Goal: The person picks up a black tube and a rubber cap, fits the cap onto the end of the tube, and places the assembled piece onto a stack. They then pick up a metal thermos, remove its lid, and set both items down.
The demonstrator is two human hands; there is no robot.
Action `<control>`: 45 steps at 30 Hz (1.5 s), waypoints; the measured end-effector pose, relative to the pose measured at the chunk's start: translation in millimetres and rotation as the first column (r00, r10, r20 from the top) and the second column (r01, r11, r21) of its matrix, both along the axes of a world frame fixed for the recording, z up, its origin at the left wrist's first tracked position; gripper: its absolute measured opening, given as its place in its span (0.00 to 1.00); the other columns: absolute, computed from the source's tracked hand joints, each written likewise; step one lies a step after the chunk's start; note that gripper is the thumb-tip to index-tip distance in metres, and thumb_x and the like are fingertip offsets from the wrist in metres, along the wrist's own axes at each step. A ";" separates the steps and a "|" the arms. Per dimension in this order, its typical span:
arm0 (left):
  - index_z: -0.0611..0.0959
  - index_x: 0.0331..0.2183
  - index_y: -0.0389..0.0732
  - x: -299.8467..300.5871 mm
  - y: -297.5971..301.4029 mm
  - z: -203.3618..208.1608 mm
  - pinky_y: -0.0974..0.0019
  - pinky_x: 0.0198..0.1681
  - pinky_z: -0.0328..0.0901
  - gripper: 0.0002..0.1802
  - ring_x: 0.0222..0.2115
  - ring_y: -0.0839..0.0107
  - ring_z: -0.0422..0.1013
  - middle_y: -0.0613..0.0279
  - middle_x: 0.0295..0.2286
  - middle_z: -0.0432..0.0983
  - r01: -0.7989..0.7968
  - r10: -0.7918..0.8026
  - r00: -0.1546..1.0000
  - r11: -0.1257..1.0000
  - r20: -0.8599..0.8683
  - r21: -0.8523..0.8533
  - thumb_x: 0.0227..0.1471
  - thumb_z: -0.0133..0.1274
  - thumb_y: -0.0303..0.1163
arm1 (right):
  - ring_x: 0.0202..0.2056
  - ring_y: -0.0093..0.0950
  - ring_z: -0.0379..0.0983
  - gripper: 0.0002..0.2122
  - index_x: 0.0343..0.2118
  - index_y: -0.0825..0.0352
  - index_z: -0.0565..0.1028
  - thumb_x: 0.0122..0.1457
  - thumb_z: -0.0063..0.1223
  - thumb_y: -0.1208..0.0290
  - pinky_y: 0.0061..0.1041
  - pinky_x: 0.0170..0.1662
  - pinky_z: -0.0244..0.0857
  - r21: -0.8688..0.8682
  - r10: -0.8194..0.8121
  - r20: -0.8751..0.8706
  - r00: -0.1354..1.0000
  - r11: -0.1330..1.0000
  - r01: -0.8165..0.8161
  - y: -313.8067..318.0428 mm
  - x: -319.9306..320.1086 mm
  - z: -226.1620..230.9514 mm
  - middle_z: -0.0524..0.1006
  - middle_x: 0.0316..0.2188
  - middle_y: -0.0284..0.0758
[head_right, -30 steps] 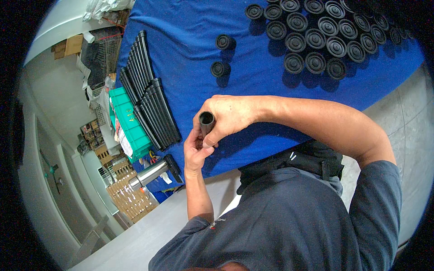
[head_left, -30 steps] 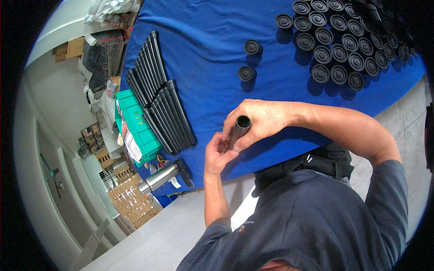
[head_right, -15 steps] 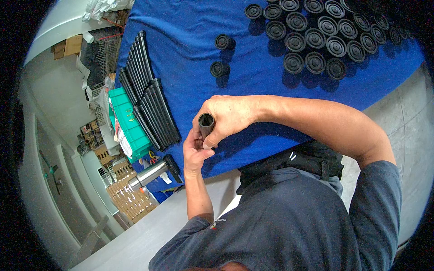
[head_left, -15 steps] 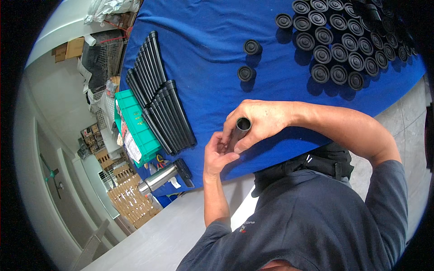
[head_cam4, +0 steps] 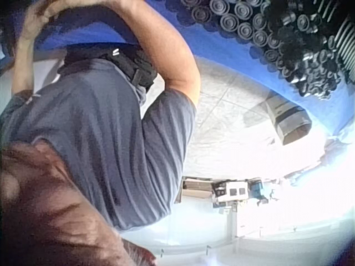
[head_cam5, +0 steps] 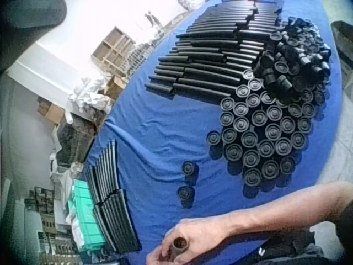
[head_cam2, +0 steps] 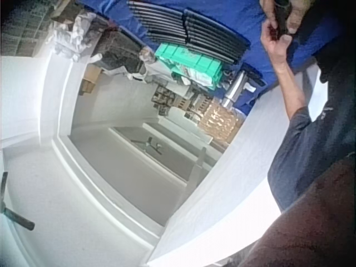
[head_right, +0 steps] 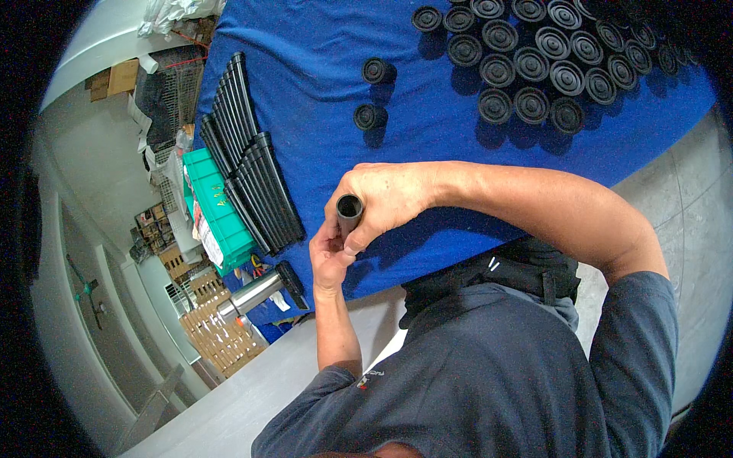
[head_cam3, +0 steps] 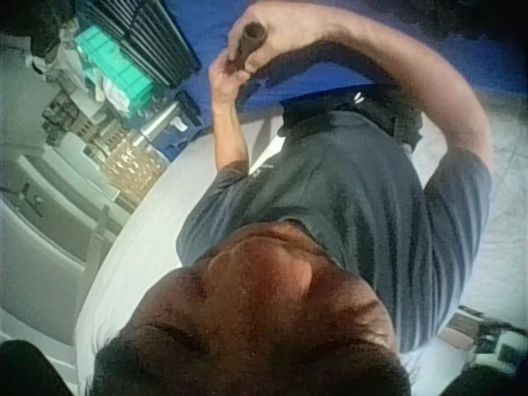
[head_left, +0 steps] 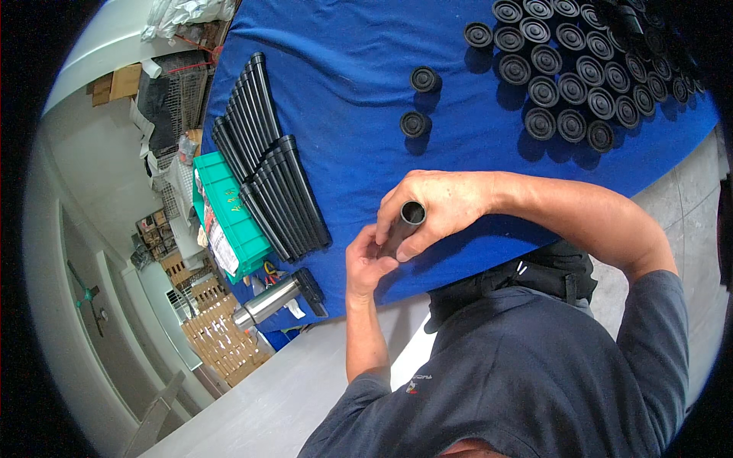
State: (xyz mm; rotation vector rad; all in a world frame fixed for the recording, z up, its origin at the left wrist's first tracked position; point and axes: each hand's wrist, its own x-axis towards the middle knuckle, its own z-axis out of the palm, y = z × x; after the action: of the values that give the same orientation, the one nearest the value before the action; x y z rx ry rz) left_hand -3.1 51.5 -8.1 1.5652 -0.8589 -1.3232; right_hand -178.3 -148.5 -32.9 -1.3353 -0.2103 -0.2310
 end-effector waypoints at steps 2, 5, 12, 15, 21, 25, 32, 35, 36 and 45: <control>0.76 0.44 0.34 -4.7 -3.2 -0.8 0.65 0.50 0.63 0.27 0.44 0.70 0.70 0.60 0.41 0.74 0.005 -0.004 0.999 1.000 0.035 -0.029 0.45 0.69 0.35 | 0.39 0.32 0.77 0.16 0.41 0.70 0.80 0.49 0.66 0.70 0.29 0.45 0.70 -0.008 -0.002 0.016 1.000 1.000 0.002 0.0 1.2 -0.5 0.81 0.37 0.39; 0.76 0.42 0.36 -4.0 -2.4 -0.6 0.65 0.48 0.64 0.25 0.43 0.71 0.70 0.61 0.41 0.74 0.010 -0.008 0.998 1.000 0.065 -0.025 0.44 0.69 0.33 | 0.39 0.32 0.78 0.16 0.41 0.69 0.80 0.49 0.66 0.70 0.29 0.45 0.70 -0.014 -0.011 0.028 1.000 1.000 0.012 -0.7 0.5 0.0 0.81 0.37 0.39; 0.79 0.39 0.32 0.8 -3.9 6.5 0.66 0.48 0.63 0.23 0.43 0.70 0.70 0.59 0.41 0.74 0.041 -0.041 0.991 0.999 0.125 0.009 0.49 0.66 0.40 | 0.38 0.31 0.78 0.15 0.40 0.70 0.80 0.49 0.65 0.71 0.28 0.44 0.70 -0.029 -0.035 -0.007 0.999 0.999 0.034 -1.3 -1.3 3.3 0.80 0.36 0.39; 0.80 0.38 0.30 4.6 -2.2 4.7 0.66 0.49 0.63 0.24 0.43 0.70 0.70 0.58 0.41 0.74 0.066 -0.067 0.987 0.998 0.148 0.008 0.50 0.64 0.43 | 0.38 0.31 0.78 0.15 0.40 0.71 0.80 0.49 0.65 0.72 0.28 0.44 0.70 0.011 -0.013 -0.025 1.000 1.000 0.014 -1.4 0.0 1.1 0.80 0.36 0.39; 0.76 0.41 0.34 -5.5 -6.1 4.0 0.68 0.46 0.65 0.25 0.41 0.73 0.70 0.61 0.40 0.74 0.021 -0.020 0.998 1.000 0.058 -0.012 0.46 0.68 0.37 | 0.39 0.31 0.78 0.15 0.40 0.71 0.80 0.49 0.65 0.71 0.29 0.44 0.70 0.014 -0.032 -0.011 0.999 0.999 0.032 -1.0 1.0 -0.2 0.81 0.37 0.39; 0.74 0.41 0.35 -3.1 -6.2 1.6 0.69 0.46 0.65 0.26 0.40 0.74 0.70 0.62 0.40 0.73 0.003 -0.004 0.995 1.000 0.101 0.010 0.44 0.69 0.34 | 0.38 0.31 0.78 0.15 0.40 0.71 0.80 0.49 0.66 0.70 0.29 0.43 0.70 0.006 -0.037 0.010 0.999 0.999 0.037 -1.6 1.1 1.4 0.81 0.37 0.39; 0.75 0.45 0.32 10.1 1.5 -0.9 0.67 0.47 0.64 0.29 0.41 0.73 0.69 0.60 0.41 0.73 0.066 -0.068 0.993 0.997 0.097 0.026 0.47 0.67 0.39 | 0.38 0.31 0.78 0.15 0.40 0.70 0.80 0.48 0.65 0.71 0.29 0.42 0.71 0.027 -0.002 -0.030 1.000 1.000 0.003 -0.4 -0.5 4.2 0.81 0.36 0.39; 0.75 0.46 0.32 2.5 0.3 1.1 0.67 0.47 0.64 0.28 0.41 0.73 0.69 0.59 0.41 0.74 0.069 -0.068 0.993 0.998 0.095 0.000 0.48 0.66 0.38 | 0.37 0.30 0.78 0.15 0.40 0.70 0.80 0.48 0.65 0.71 0.28 0.42 0.71 0.017 -0.011 -0.028 1.000 1.000 0.012 0.0 -1.3 2.7 0.81 0.35 0.39; 0.75 0.45 0.32 -1.5 -1.8 2.3 0.67 0.47 0.64 0.27 0.41 0.72 0.70 0.59 0.41 0.74 0.056 -0.054 0.996 0.998 0.073 -0.019 0.49 0.66 0.38 | 0.37 0.30 0.78 0.15 0.40 0.70 0.80 0.48 0.65 0.71 0.28 0.42 0.71 0.009 -0.020 -0.024 1.000 1.000 0.020 -0.6 -1.3 1.7 0.80 0.35 0.39; 0.75 0.43 0.33 7.0 -2.5 0.9 0.67 0.47 0.65 0.24 0.42 0.72 0.71 0.61 0.42 0.74 0.050 -0.049 0.988 0.999 0.145 -0.006 0.48 0.66 0.35 | 0.38 0.30 0.77 0.15 0.40 0.71 0.80 0.49 0.65 0.71 0.28 0.43 0.70 0.031 -0.012 -0.041 0.999 0.999 0.014 -3.0 -0.2 5.4 0.80 0.35 0.38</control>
State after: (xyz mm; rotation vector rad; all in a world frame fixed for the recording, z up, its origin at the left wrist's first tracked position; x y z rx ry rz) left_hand 3.9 49.0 -7.2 1.6575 -0.9979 -1.2499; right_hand -178.6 -151.5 -27.4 -1.3091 -0.1627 -0.2169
